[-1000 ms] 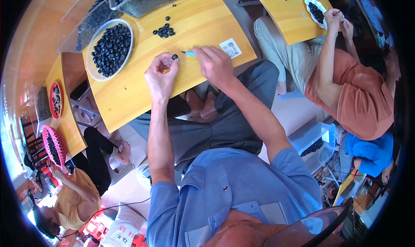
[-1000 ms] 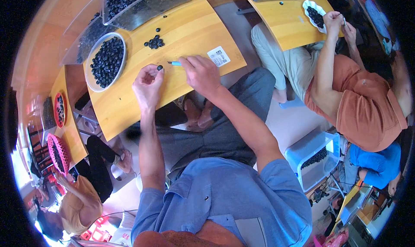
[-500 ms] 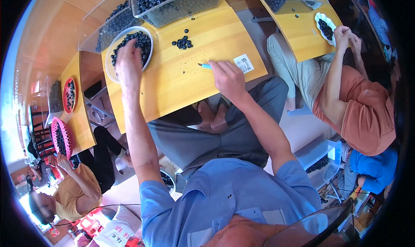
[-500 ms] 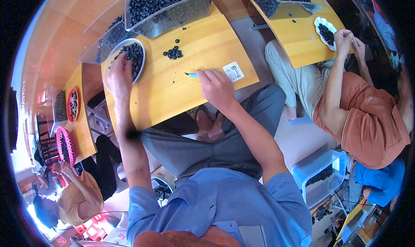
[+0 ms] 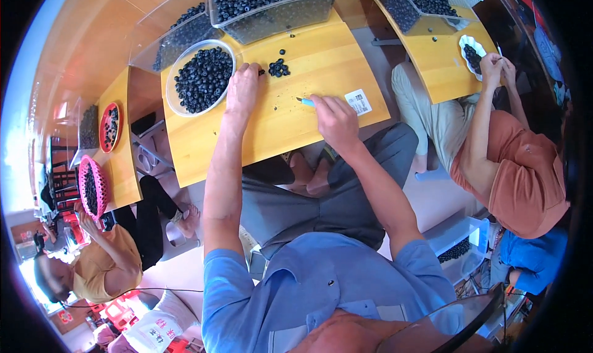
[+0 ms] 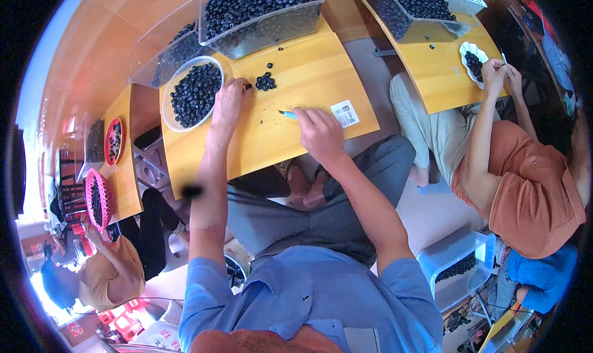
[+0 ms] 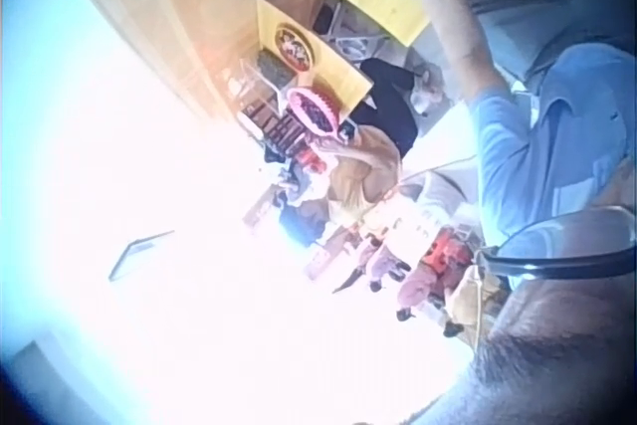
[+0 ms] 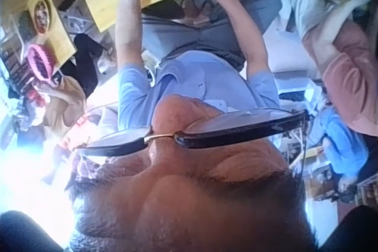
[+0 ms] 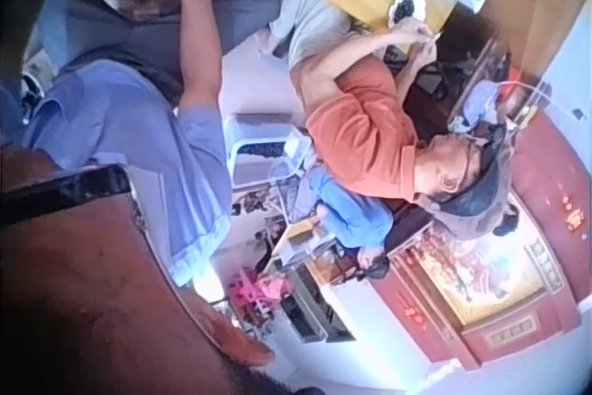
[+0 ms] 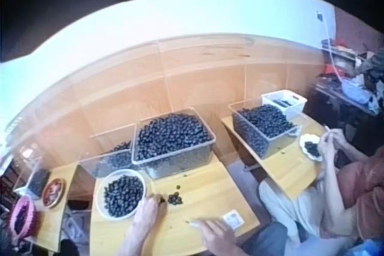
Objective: The person sorts small black plastic or rubber components by picking them up from a container with a manual suction tool and placing them into a tray.
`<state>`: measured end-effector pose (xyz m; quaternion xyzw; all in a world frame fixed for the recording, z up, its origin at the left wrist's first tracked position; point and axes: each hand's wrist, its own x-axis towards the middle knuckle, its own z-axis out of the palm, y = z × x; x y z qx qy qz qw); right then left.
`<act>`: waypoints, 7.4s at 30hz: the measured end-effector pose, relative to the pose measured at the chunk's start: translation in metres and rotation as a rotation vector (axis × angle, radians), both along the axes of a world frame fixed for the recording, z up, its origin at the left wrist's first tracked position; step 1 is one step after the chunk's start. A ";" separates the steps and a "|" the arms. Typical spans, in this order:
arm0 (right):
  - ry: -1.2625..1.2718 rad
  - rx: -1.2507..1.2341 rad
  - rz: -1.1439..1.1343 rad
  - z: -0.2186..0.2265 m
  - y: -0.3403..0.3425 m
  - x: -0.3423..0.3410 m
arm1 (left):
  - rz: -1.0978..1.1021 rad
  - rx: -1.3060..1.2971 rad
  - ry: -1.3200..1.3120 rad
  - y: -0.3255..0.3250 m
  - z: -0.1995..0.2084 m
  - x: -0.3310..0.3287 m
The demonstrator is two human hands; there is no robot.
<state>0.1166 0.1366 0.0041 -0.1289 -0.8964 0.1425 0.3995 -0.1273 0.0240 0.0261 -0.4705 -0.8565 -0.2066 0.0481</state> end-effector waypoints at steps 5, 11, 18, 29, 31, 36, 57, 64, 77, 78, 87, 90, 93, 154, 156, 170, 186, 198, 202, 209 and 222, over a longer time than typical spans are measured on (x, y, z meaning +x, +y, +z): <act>0.019 -0.025 0.018 -0.001 0.002 0.003 | 0.181 0.224 -0.295 -0.011 0.009 0.025; -0.028 -0.038 0.013 0.001 0.000 0.002 | 0.216 0.552 -0.808 -0.027 0.002 0.064; -0.053 -0.053 0.011 0.003 -0.001 0.002 | 0.195 0.628 -1.022 -0.029 -0.014 0.094; -0.049 -0.009 0.004 0.000 0.000 0.002 | 0.154 0.593 -0.882 -0.029 -0.026 0.105; -0.043 -0.010 0.006 0.000 0.000 0.002 | 0.125 0.543 -0.772 -0.027 -0.021 0.110; -0.025 0.009 0.037 -0.003 -0.001 0.000 | 0.161 0.534 -0.716 -0.027 -0.022 0.115; -0.072 0.039 0.061 -0.001 0.000 0.002 | 0.045 0.633 -0.869 -0.025 -0.017 0.119; -0.063 -0.002 -0.001 -0.002 -0.001 -0.003 | -0.002 0.783 -0.985 -0.031 -0.022 0.116; -0.036 0.001 -0.001 0.000 0.001 0.002 | 0.343 0.578 -0.085 -0.081 0.052 -0.026; -0.030 0.001 -0.004 -0.001 0.001 0.001 | 0.284 0.513 0.175 -0.078 0.058 -0.033; -0.029 0.013 -0.003 0.002 0.001 0.001 | -0.014 0.232 -0.153 -0.004 0.008 0.018; -0.017 -0.007 0.009 0.000 0.000 0.000 | 0.010 0.223 -0.171 0.002 -0.007 0.019; -0.025 -0.030 0.012 -0.001 0.000 0.001 | -0.009 0.207 -0.144 -0.001 -0.012 0.019; -0.050 -0.004 0.046 0.001 -0.001 0.002 | 0.173 0.428 -0.696 -0.027 -0.019 0.114; -0.045 0.005 0.045 -0.001 -0.001 0.002 | 0.154 0.426 -0.664 -0.029 -0.019 0.114; -0.050 0.024 -0.050 -0.003 0.000 0.002 | 0.250 0.602 -0.337 -0.075 0.022 0.061; -0.037 -0.017 -0.019 -0.002 -0.001 -0.001 | -0.007 0.221 -0.183 -0.005 0.011 0.046; -0.041 -0.068 -0.008 0.003 0.001 0.003 | 0.037 0.085 -0.201 -0.005 0.011 0.047; -0.071 -0.073 -0.007 0.005 -0.001 0.001 | 0.023 0.047 -0.150 -0.005 0.011 0.039; -0.031 -0.028 -0.019 -0.001 0.000 0.000 | -0.019 -0.014 -0.275 -0.004 0.021 0.041; -0.025 -0.052 -0.013 0.003 0.000 0.001 | -0.026 0.067 -0.246 -0.018 0.003 0.036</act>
